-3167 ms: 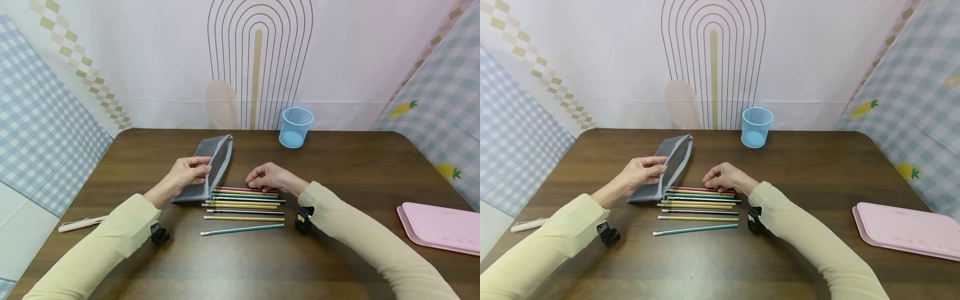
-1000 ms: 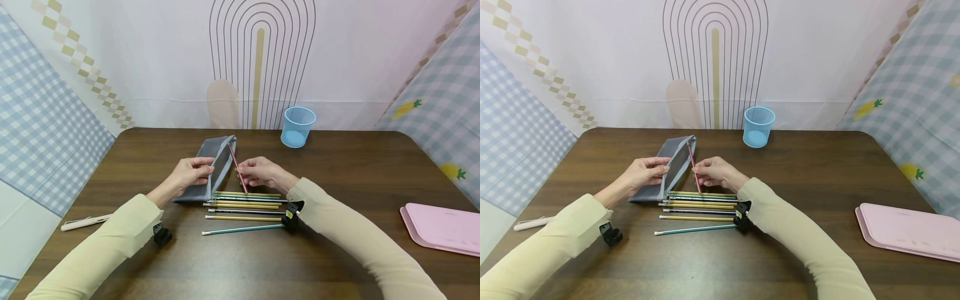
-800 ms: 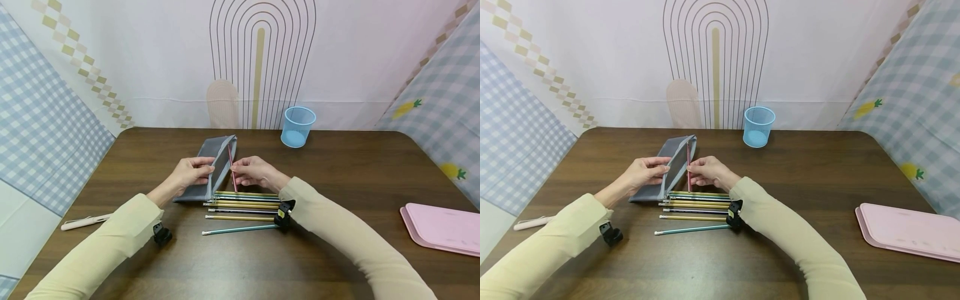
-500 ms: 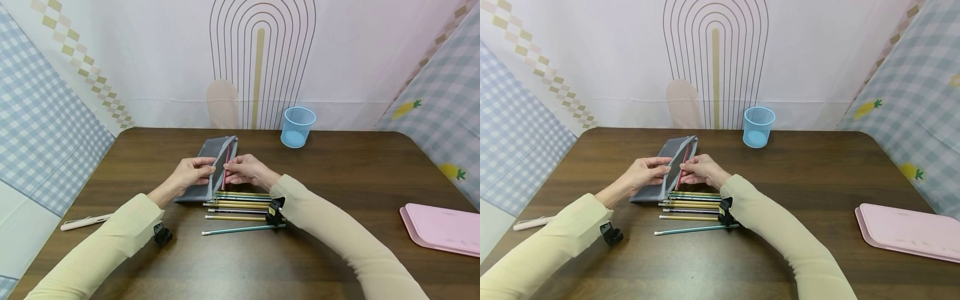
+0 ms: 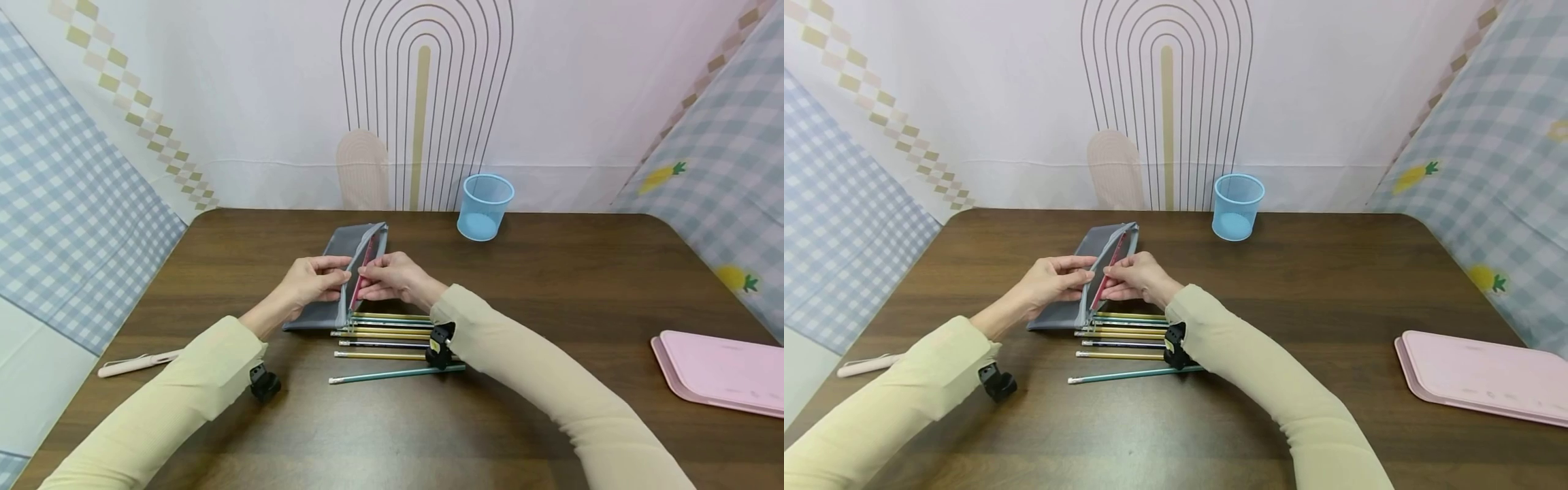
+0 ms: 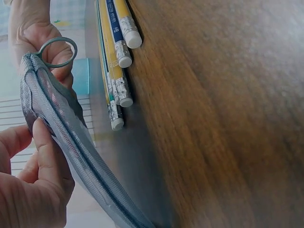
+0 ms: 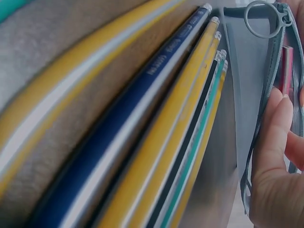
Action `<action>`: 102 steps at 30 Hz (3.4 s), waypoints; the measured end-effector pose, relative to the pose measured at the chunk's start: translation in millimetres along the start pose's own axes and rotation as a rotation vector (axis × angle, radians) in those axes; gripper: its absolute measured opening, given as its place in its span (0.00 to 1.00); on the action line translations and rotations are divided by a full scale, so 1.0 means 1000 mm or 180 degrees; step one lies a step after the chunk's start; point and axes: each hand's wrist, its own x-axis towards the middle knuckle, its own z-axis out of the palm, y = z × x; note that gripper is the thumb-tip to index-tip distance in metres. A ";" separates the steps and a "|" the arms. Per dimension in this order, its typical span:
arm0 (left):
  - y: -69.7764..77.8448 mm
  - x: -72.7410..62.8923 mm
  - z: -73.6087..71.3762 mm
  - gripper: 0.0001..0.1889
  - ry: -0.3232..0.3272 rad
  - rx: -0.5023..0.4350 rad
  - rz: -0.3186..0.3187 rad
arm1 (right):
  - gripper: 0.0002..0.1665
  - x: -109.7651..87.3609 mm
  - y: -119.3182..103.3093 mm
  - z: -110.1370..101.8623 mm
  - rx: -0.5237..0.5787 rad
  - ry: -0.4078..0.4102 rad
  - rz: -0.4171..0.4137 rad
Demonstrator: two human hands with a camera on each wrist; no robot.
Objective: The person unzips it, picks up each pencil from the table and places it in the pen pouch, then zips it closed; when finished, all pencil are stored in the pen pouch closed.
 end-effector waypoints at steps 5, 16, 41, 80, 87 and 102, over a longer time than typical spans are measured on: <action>0.001 0.000 -0.001 0.23 0.0004 0.0022 -0.0002 | 0.06 -0.005 0.002 -0.001 0.0043 -0.0038 0.0014; -0.002 0.001 -0.001 0.23 0.0038 0.0008 0.0068 | 0.18 -0.021 0.007 -0.028 -0.0219 -0.0070 -0.0213; -0.002 0.000 -0.001 0.22 0.0041 0.0119 0.0022 | 0.07 -0.034 0.028 -0.074 -0.2261 -0.0364 -0.0691; -0.002 -0.002 -0.006 0.22 0.0038 0.0080 0.0046 | 0.04 -0.042 0.029 -0.097 -0.3409 -0.0488 -0.1567; -0.003 -0.001 -0.006 0.22 0.0028 0.0091 0.0067 | 0.00 -0.048 0.023 -0.114 -0.3058 -0.0180 -0.1422; -0.003 0.001 -0.003 0.22 0.0018 0.0081 0.0048 | 0.18 -0.030 0.013 -0.071 -0.1065 -0.0513 -0.0358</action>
